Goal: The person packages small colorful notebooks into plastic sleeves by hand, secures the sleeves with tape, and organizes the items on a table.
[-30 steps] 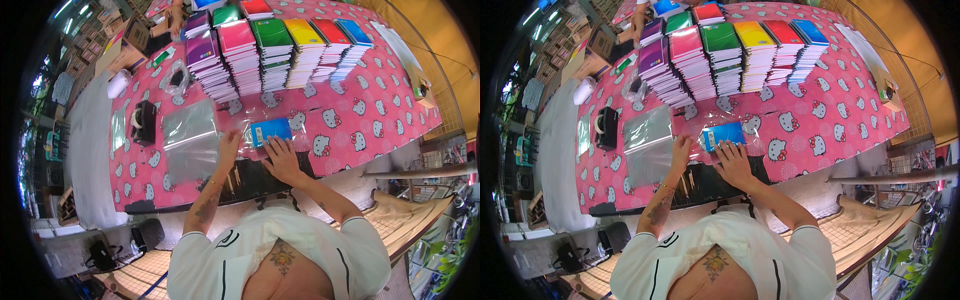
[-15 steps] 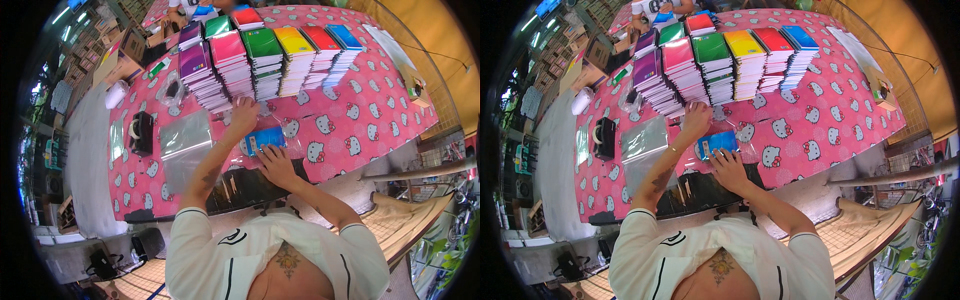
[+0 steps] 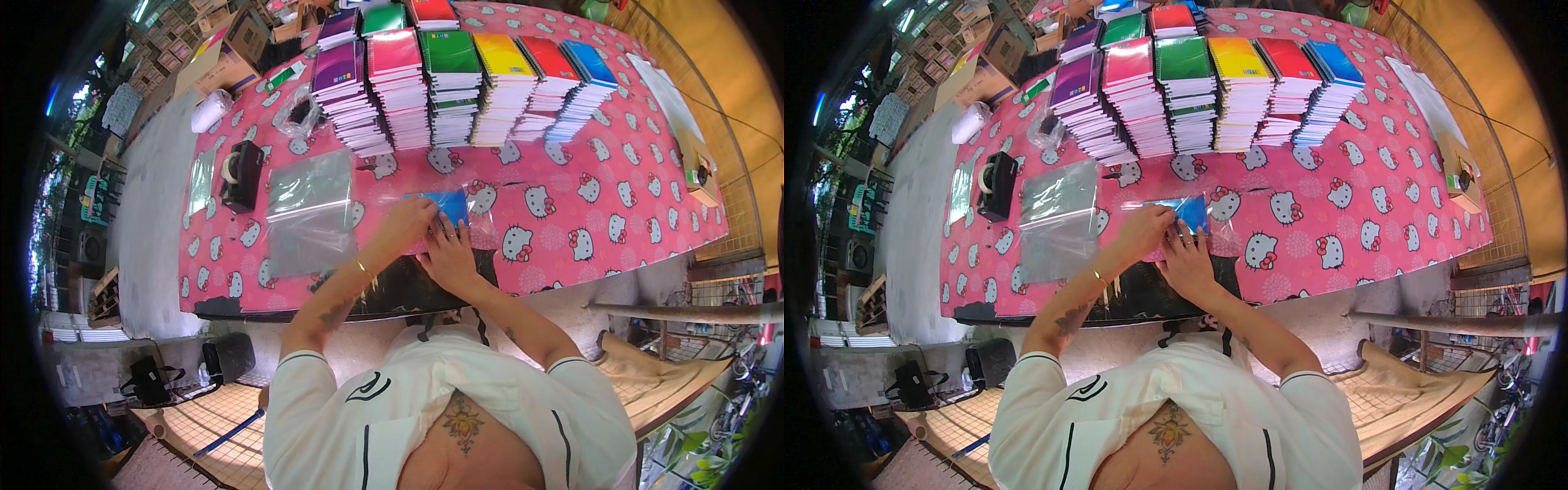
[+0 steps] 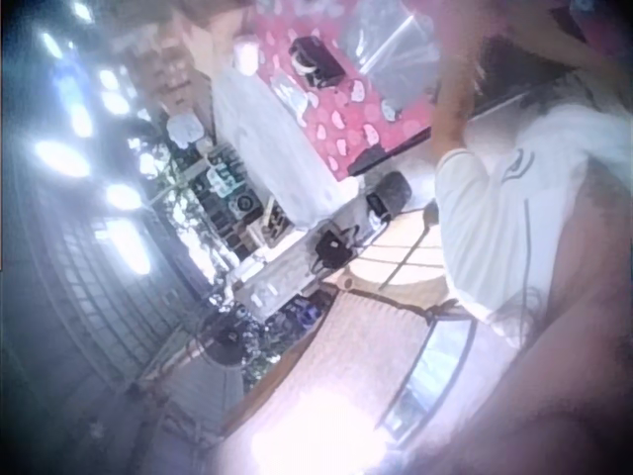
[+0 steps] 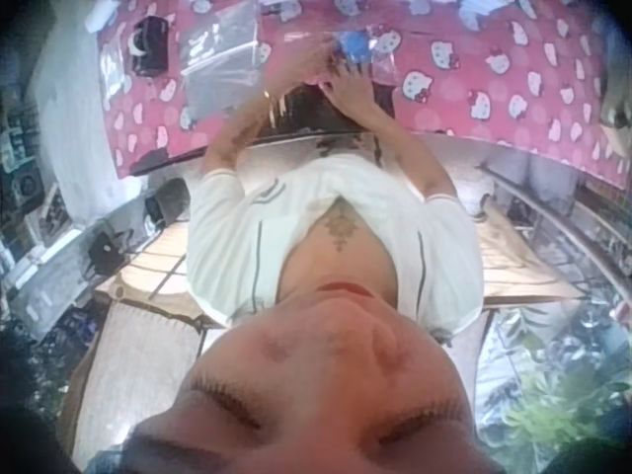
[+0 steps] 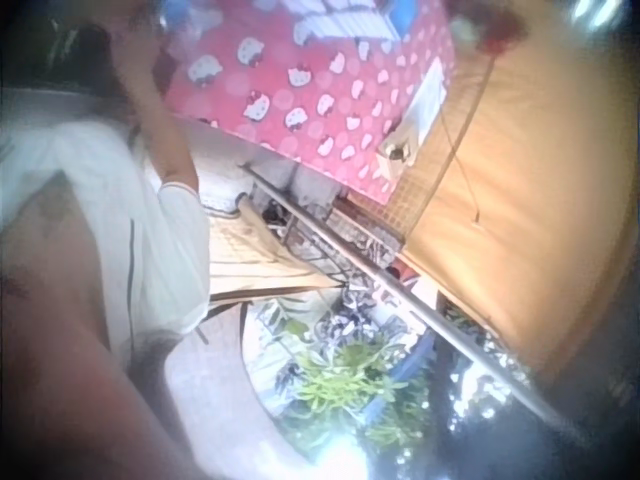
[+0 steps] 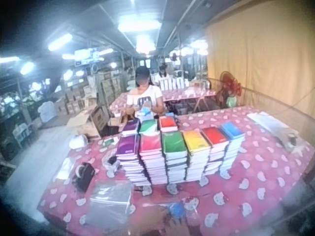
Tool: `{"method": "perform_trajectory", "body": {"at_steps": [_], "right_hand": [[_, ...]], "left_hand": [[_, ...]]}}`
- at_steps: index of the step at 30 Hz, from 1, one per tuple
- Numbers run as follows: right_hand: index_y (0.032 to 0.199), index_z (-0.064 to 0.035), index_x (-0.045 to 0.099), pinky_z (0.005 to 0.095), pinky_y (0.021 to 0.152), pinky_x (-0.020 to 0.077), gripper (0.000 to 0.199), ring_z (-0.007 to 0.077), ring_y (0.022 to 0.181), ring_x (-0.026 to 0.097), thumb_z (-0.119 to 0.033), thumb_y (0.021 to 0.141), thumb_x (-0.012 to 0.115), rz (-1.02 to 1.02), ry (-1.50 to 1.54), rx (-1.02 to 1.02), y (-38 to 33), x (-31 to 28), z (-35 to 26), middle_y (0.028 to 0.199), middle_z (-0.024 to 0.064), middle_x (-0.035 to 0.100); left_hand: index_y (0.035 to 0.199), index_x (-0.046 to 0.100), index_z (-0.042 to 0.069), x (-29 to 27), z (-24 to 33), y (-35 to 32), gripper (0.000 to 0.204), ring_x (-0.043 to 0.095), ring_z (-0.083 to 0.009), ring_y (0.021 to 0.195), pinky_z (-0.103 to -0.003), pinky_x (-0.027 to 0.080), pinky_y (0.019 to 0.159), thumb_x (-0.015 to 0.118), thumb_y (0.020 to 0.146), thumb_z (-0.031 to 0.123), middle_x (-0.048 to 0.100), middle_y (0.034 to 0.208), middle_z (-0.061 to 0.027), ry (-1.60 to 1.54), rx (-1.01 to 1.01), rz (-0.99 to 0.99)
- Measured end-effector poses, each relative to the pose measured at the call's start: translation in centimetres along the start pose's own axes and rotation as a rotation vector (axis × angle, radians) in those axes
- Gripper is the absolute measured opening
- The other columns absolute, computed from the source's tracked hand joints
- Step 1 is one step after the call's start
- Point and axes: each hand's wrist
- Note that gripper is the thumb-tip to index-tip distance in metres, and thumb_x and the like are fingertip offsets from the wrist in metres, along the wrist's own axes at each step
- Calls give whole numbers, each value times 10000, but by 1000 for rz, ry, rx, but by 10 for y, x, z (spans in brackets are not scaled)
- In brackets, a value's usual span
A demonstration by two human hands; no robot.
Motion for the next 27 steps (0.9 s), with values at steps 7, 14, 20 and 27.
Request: {"method": "perform_trajectory", "body": {"at_steps": [7,14,20,27], "right_hand": [[1352,-9,476,535,1114,271,557,374,1338,398,-221,861,627,-30,147,29,4,8,17,1343,190,499],[1102,-12,553,424,976,415,363,322,1183,487,22,744,601,389,505,309,56,10,155,1300,232,516],[1114,-42,571,379,928,456,347,256,1054,559,-6,776,642,337,1428,484,22,-18,246,1200,136,581],[1168,-34,562,489,1012,381,518,339,1184,504,-200,719,758,85,285,-109,-5,-37,33,1197,154,553]], "left_hand": [[1112,650,22,11,23,-7,257,682,-322,963,-411,558,803,620,870,105,698,1051,-156,-171,-252,97],[1182,568,-79,35,28,-10,345,542,-392,1227,-467,417,1073,530,848,-6,571,1288,-259,17,-76,177],[1214,568,-49,35,27,-10,341,546,-391,1227,-465,428,1069,553,880,17,580,1285,-250,26,-70,179],[1179,588,-15,29,24,-23,306,575,-399,1166,-459,475,997,562,879,42,603,1253,-230,-62,-185,135]]}}
Point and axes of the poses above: each hand's wrist, its own y-axis towards the middle knuckle, its own x-axis out of the palm, z = x × y
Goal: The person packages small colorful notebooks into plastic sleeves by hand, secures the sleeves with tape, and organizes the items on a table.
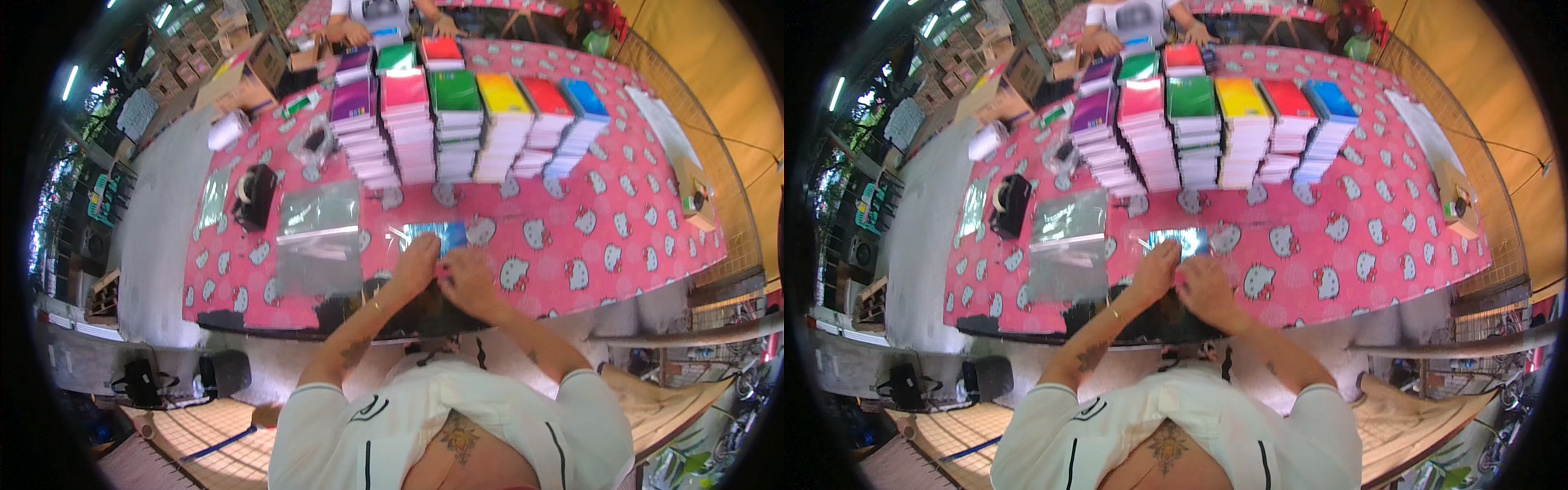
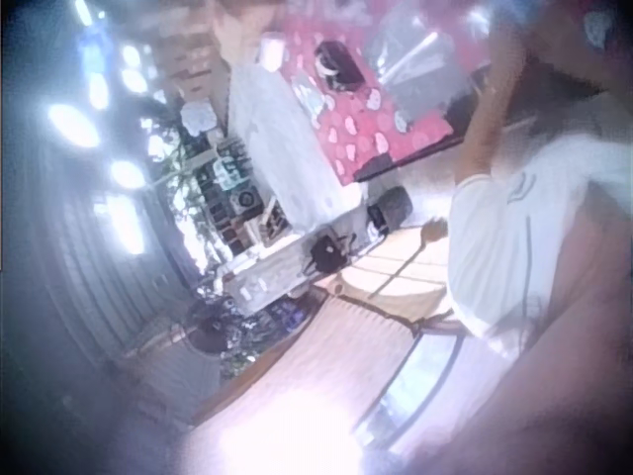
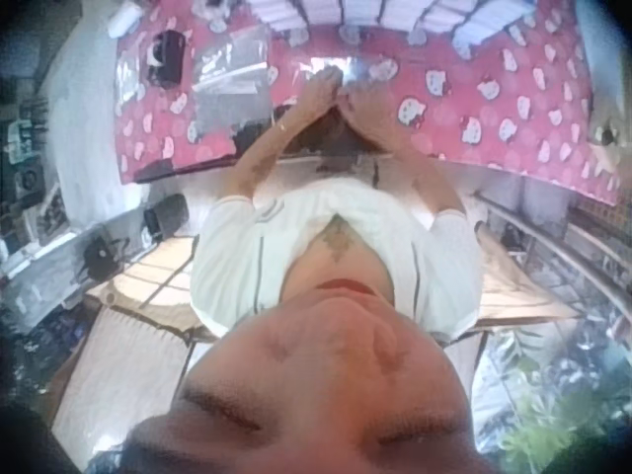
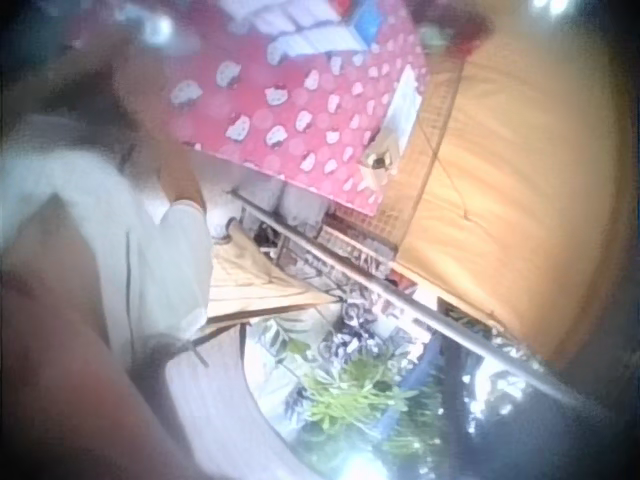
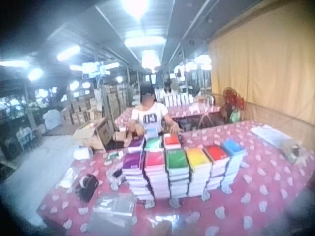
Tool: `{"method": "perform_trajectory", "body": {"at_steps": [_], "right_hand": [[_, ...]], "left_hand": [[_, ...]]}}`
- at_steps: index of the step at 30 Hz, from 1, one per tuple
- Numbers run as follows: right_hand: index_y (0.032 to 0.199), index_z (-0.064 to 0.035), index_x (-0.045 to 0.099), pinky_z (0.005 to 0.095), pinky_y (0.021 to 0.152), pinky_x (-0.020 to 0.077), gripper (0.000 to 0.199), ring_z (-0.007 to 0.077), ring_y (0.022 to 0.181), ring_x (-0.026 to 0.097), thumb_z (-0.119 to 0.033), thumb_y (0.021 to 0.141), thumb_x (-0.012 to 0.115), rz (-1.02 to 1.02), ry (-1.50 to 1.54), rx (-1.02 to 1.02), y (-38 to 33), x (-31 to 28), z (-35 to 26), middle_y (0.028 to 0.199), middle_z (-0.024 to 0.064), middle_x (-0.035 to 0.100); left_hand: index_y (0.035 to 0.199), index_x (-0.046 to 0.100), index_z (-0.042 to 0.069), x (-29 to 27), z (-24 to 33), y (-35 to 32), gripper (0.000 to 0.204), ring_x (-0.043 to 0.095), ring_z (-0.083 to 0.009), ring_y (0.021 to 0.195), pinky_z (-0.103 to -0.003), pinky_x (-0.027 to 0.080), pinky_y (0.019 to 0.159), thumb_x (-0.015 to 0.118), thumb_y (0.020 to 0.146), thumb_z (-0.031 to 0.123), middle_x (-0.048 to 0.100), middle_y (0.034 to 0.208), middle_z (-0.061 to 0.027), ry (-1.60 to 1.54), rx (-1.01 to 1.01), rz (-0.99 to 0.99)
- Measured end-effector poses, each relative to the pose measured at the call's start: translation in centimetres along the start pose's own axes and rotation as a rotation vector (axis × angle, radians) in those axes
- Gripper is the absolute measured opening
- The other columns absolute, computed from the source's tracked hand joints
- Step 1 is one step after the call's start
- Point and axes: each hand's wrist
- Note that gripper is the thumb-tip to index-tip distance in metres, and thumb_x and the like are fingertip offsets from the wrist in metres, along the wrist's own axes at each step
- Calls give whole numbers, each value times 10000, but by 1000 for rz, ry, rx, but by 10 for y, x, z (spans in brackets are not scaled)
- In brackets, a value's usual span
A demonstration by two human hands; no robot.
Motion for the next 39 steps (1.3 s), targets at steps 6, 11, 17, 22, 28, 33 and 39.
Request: {"method": "perform_trajectory", "body": {"at_steps": [6,11,17,22,28,33,39], "right_hand": [[1357,25,472,500,1097,316,676,305,1321,424,-344,826,672,-177,-404,50,-3,13,-6,1422,162,463],[1327,22,494,496,1056,351,583,310,1315,427,-258,841,654,-96,-427,3,-4,24,7,1399,172,475],[1250,-8,550,458,955,414,405,317,1112,563,-112,860,581,159,-53,93,8,9,9,1257,165,562],[1174,-2,590,418,896,454,361,294,1043,594,-84,823,587,41,-254,-64,21,19,23,1163,136,614],[1120,9,623,427,901,454,327,301,1061,588,-94,810,638,-8,-215,-125,10,23,48,1152,130,624],[1047,15,662,434,890,463,267,322,1032,593,-78,798,693,-4,-116,-63,26,21,22,1100,131,646],[1010,21,683,446,875,478,239,365,994,602,-76,793,708,-44,-94,109,55,28,-1,1062,174,652]], "left_hand": [[1081,603,1,-14,9,18,234,615,-372,1066,-435,524,876,584,869,97,636,1129,-200,-47,-44,-50],[1015,586,-14,-6,16,9,213,611,-357,1026,-437,516,834,584,852,124,633,1054,-190,-3,14,48],[1164,567,-63,3,11,-1,347,538,-398,1204,-447,416,1058,561,846,76,595,1222,-244,44,64,47],[1287,511,-40,-7,11,-8,465,464,-389,1302,-495,372,1090,578,886,185,516,1357,-248,69,39,43],[1446,410,34,-32,-6,-51,632,351,-363,1406,-525,271,1146,556,927,364,414,1481,-218,283,-375,98],[1296,541,6,-114,-113,-106,465,550,-412,1183,-476,486,948,598,914,265,559,1286,-257,176,-659,502],[1169,574,-5,-184,-239,-161,337,596,-443,999,-484,500,833,609,877,159,613,1099,-256,170,-748,537]]}}
Point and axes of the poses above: each hand's wrist, its own y-axis towards the middle knuckle, its own x-axis out of the palm, z = x × y
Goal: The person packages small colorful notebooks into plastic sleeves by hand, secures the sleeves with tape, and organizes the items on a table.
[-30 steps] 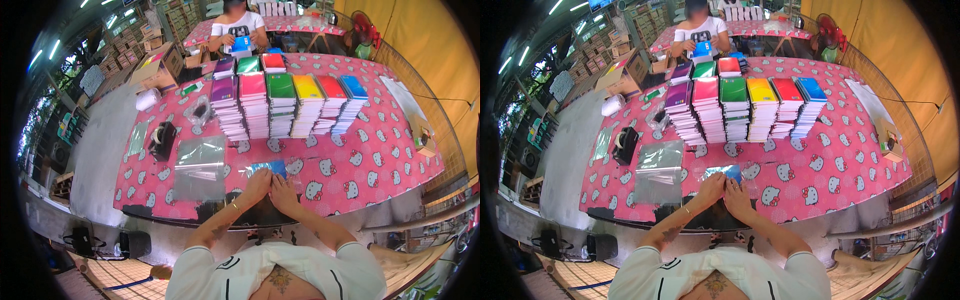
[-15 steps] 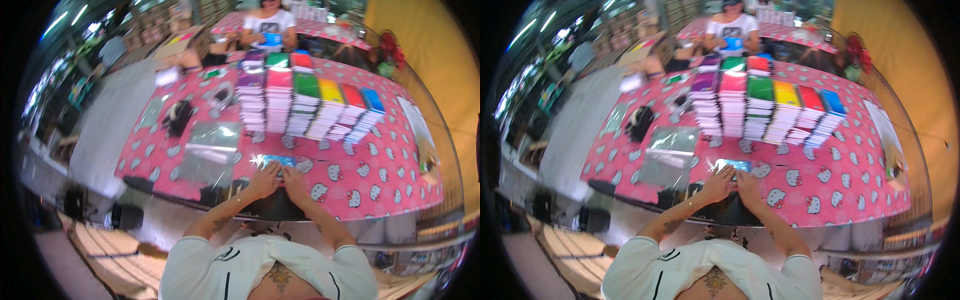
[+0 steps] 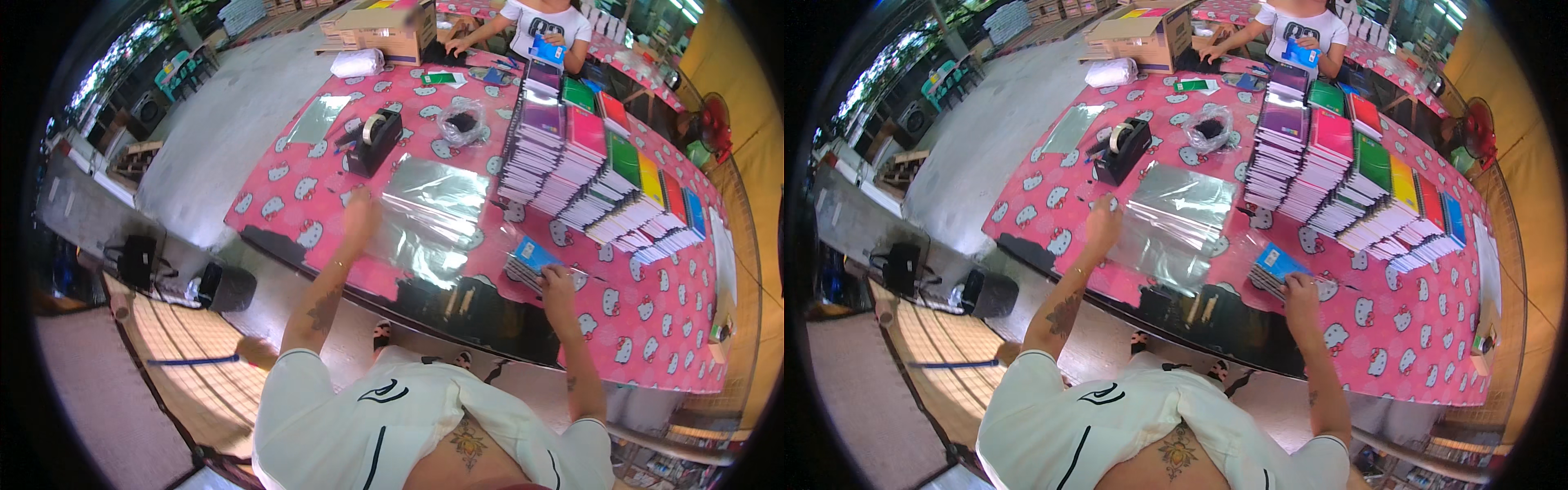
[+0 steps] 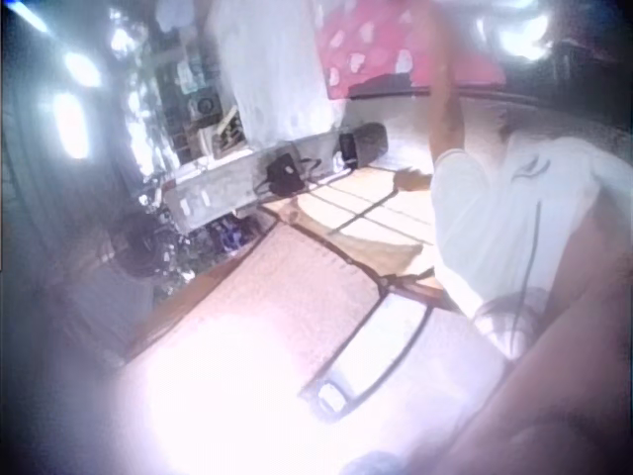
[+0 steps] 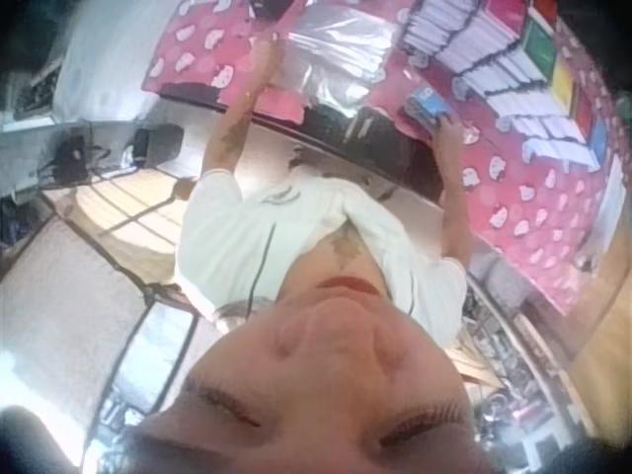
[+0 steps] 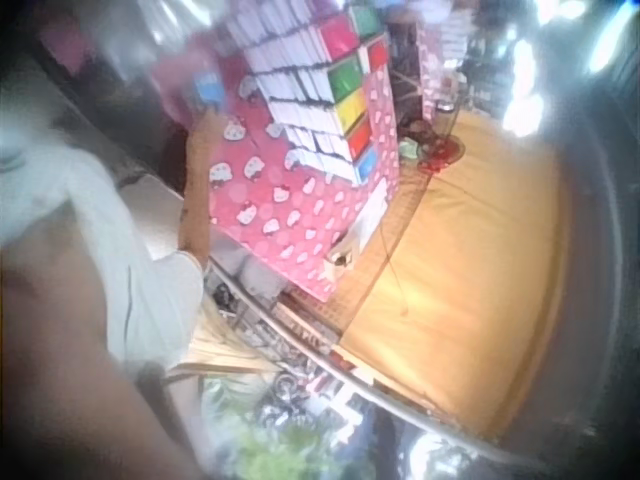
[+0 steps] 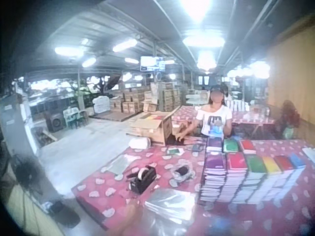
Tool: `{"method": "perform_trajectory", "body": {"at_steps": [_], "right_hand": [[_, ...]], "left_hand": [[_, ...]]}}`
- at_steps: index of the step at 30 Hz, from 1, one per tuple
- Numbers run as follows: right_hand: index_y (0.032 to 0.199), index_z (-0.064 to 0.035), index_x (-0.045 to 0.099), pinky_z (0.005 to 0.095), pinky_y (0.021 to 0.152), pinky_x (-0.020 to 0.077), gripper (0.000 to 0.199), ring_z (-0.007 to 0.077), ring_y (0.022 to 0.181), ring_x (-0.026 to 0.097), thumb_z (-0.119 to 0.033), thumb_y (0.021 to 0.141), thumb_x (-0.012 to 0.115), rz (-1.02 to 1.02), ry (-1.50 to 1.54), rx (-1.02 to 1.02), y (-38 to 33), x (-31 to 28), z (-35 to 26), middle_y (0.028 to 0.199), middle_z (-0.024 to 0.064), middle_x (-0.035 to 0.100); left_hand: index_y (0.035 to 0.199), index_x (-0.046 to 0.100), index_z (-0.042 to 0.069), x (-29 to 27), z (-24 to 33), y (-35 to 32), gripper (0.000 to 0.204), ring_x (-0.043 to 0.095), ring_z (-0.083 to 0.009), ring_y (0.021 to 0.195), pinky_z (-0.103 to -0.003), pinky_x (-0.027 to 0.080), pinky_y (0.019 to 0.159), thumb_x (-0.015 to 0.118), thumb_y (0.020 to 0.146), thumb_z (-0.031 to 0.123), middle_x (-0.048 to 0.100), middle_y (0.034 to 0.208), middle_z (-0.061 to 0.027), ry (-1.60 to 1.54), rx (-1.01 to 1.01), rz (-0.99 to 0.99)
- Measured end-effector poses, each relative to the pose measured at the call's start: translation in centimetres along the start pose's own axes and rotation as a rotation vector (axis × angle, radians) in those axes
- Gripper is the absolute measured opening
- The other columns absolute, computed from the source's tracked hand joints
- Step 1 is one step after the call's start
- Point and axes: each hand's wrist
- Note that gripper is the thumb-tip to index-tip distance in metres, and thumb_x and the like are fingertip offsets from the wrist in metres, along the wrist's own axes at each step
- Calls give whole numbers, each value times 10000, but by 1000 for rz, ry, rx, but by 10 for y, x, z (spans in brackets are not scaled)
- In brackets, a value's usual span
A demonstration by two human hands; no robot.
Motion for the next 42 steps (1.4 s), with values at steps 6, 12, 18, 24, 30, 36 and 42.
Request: {"method": "perform_trajectory", "body": {"at_steps": [6,12,18,24,30,36,42], "right_hand": [[1001,22,681,436,866,483,226,363,988,609,-60,791,703,26,-103,154,-11,-1,-37,1037,170,654],[956,20,663,431,843,475,193,337,954,596,-53,780,694,-142,-256,52,4,-17,-125,987,159,625],[951,22,635,413,881,463,192,309,1005,572,-65,780,640,-326,-438,-173,17,-39,-192,1010,137,593],[969,12,631,407,922,458,194,306,1048,569,-79,798,629,-174,-302,-401,59,-6,-256,1031,130,586],[1002,6,648,416,892,477,213,327,1009,600,-89,813,671,42,107,-458,104,120,-292,1046,140,620],[1035,-39,675,402,862,478,233,279,997,605,-96,808,682,189,264,-307,94,251,-339,1069,65,651],[1066,-119,690,397,879,423,244,209,1028,581,-200,837,667,179,-94,-166,86,242,-354,1090,-29,655]], "left_hand": [[1363,493,68,45,83,-67,547,484,-406,1228,-459,437,1023,678,856,154,493,1328,-235,-415,477,-429],[1418,429,113,27,123,-111,739,340,-431,1347,-547,290,1112,773,773,220,374,1431,-226,-534,601,-459],[1396,465,123,7,119,-110,697,314,-350,1413,-670,138,1126,742,801,357,411,1451,-138,-436,834,-408],[1224,576,112,-51,61,-66,485,432,-255,1371,-688,76,1136,665,861,421,574,1342,-75,-292,822,-335],[1239,590,90,-108,-41,-16,417,571,-241,1214,-621,153,1158,652,878,289,636,1255,-69,-6,793,-254],[1145,637,81,-94,-145,-13,320,590,-240,1166,-620,237,1122,647,875,254,659,1166,-82,117,833,-81],[990,716,73,-70,-127,77,234,655,-259,981,-516,494,882,690,869,271,697,1053,-89,-478,468,-184]]}}
Point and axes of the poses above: each hand's wrist, its own y-axis towards the middle knuckle, its own x-axis out of the palm, z = x × y
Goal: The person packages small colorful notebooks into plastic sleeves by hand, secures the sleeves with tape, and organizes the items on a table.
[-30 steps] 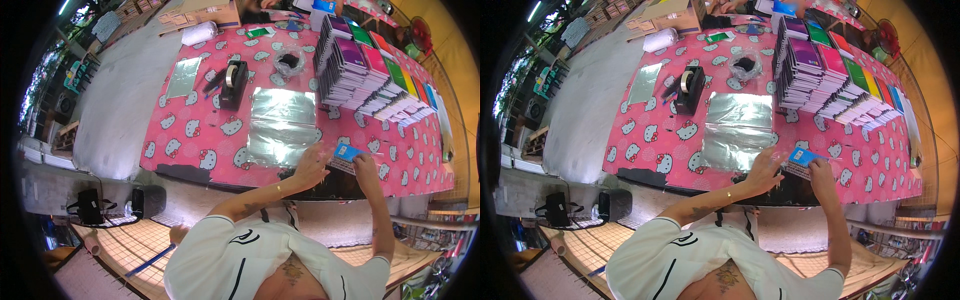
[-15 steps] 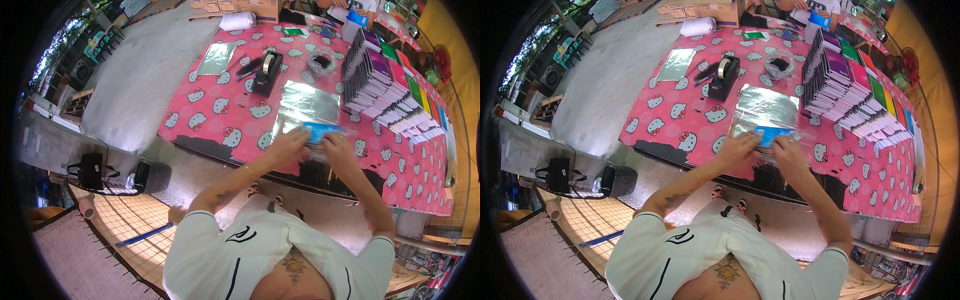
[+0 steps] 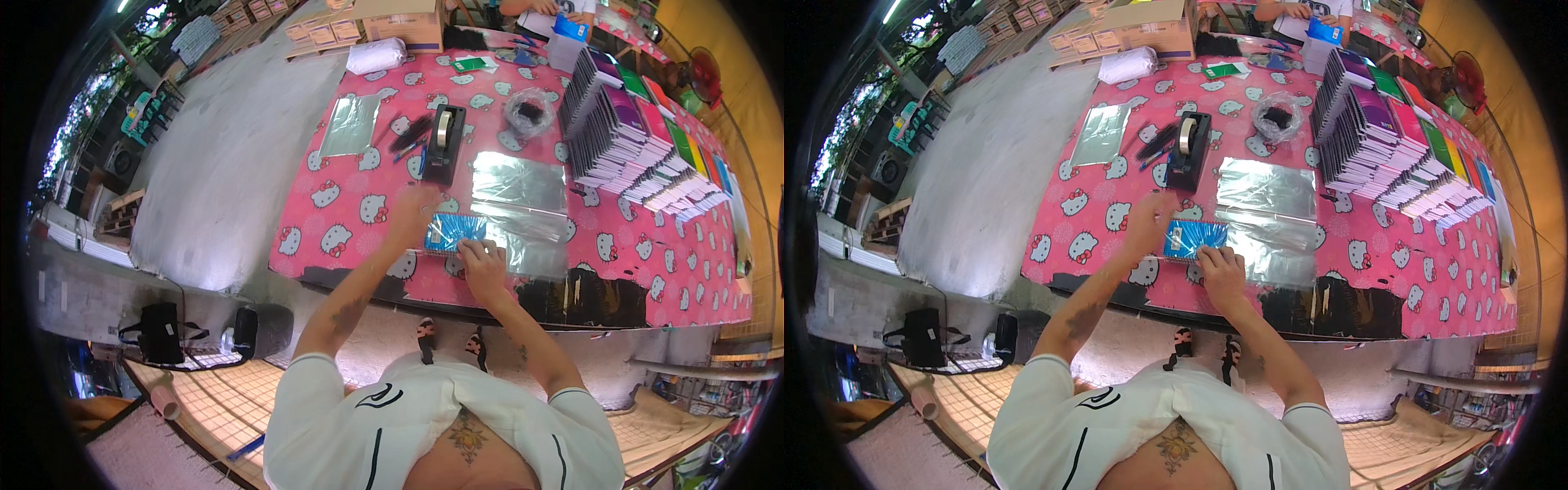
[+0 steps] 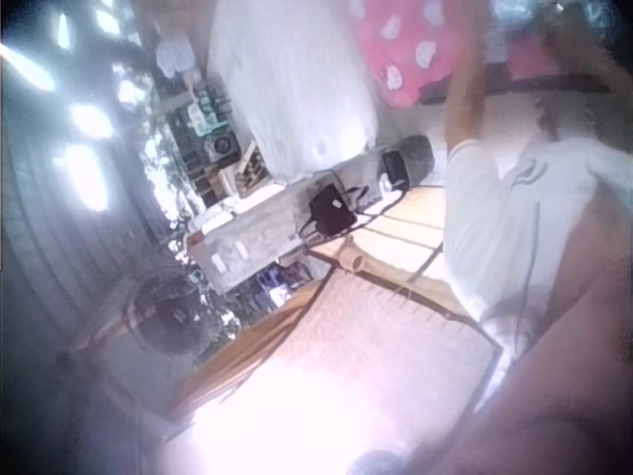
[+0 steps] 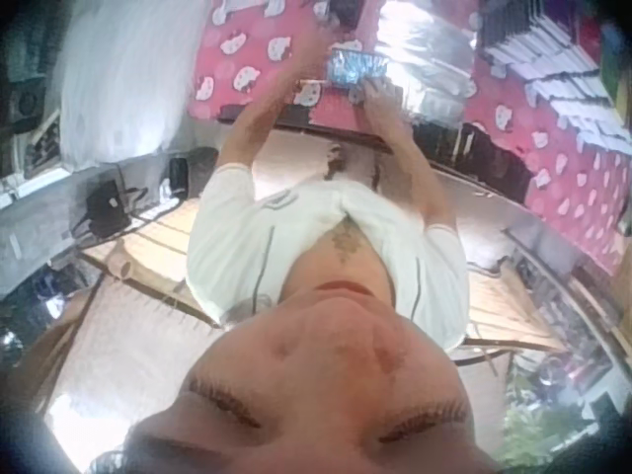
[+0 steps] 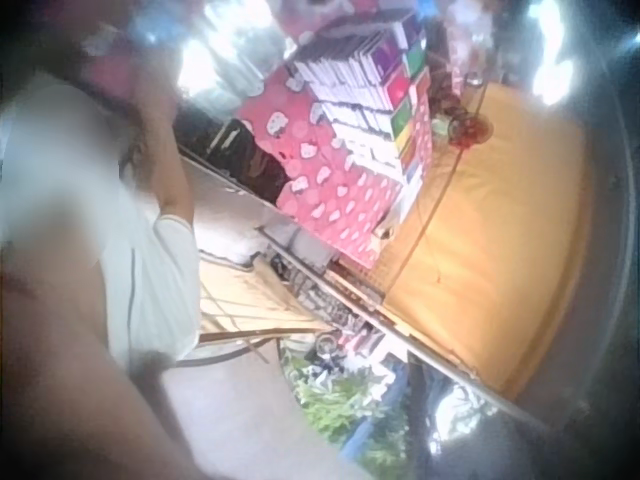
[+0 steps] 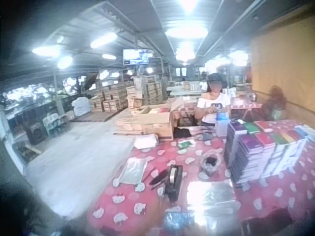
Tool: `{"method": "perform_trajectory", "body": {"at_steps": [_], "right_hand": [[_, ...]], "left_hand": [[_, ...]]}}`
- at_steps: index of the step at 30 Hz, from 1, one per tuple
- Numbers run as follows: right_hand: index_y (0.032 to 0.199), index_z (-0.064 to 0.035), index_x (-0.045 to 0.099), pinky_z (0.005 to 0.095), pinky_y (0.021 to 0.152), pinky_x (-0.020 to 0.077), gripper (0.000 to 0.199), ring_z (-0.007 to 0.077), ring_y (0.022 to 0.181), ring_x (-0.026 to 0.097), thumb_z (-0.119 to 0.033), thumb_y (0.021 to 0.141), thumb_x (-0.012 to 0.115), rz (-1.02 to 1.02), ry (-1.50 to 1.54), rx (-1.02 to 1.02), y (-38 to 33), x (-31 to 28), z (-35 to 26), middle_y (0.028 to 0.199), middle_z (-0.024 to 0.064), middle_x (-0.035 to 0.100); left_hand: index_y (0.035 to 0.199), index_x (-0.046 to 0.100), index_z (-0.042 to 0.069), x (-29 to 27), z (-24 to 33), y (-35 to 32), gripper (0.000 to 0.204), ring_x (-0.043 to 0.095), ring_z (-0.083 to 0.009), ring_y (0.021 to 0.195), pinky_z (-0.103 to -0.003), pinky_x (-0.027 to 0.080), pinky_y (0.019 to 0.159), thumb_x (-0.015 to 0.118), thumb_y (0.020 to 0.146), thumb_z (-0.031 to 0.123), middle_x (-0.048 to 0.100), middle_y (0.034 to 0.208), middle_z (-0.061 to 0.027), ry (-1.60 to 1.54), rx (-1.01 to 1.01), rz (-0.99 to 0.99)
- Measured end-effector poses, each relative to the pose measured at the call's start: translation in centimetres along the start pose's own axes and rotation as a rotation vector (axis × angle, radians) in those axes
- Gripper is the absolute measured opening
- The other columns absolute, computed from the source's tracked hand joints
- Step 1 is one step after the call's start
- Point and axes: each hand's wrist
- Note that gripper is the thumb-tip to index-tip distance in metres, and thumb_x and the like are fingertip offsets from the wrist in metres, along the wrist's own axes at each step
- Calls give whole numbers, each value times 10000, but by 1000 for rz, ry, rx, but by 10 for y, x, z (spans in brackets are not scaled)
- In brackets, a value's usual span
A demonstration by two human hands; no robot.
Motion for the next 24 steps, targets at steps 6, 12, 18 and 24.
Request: {"method": "perform_trajectory", "body": {"at_steps": [6,12,18,24], "right_hand": [[1069,-108,684,399,974,390,247,189,1067,583,-199,840,663,5,-88,-66,5,3,-2,1081,-22,655],[1045,-98,671,397,956,393,222,177,1059,589,-184,841,654,-37,-44,-42,5,-3,4,1065,0,655],[1048,-94,664,388,893,405,225,183,1011,593,-180,842,646,-38,41,-98,14,-7,-12,1020,10,633],[1028,-91,659,389,866,415,211,195,987,593,-189,842,644,-49,52,-92,6,-3,8,965,22,609]], "left_hand": [[965,708,36,25,-64,94,180,570,-119,714,-292,488,650,701,871,190,627,837,-5,-541,-972,-127],[936,709,60,64,-63,57,145,638,-159,737,-314,494,617,690,882,193,692,854,-20,-756,-562,275],[905,736,25,8,-91,44,174,686,-203,709,-377,508,609,702,820,174,690,730,-37,676,-532,39],[785,715,-10,16,24,9,290,670,-195,648,-345,511,616,726,791,280,690,707,-140,-206,-640,-272]]}}
Point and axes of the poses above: each hand's wrist, its own y-axis towards the middle knuckle, its own x-axis out of the palm, z = x × y
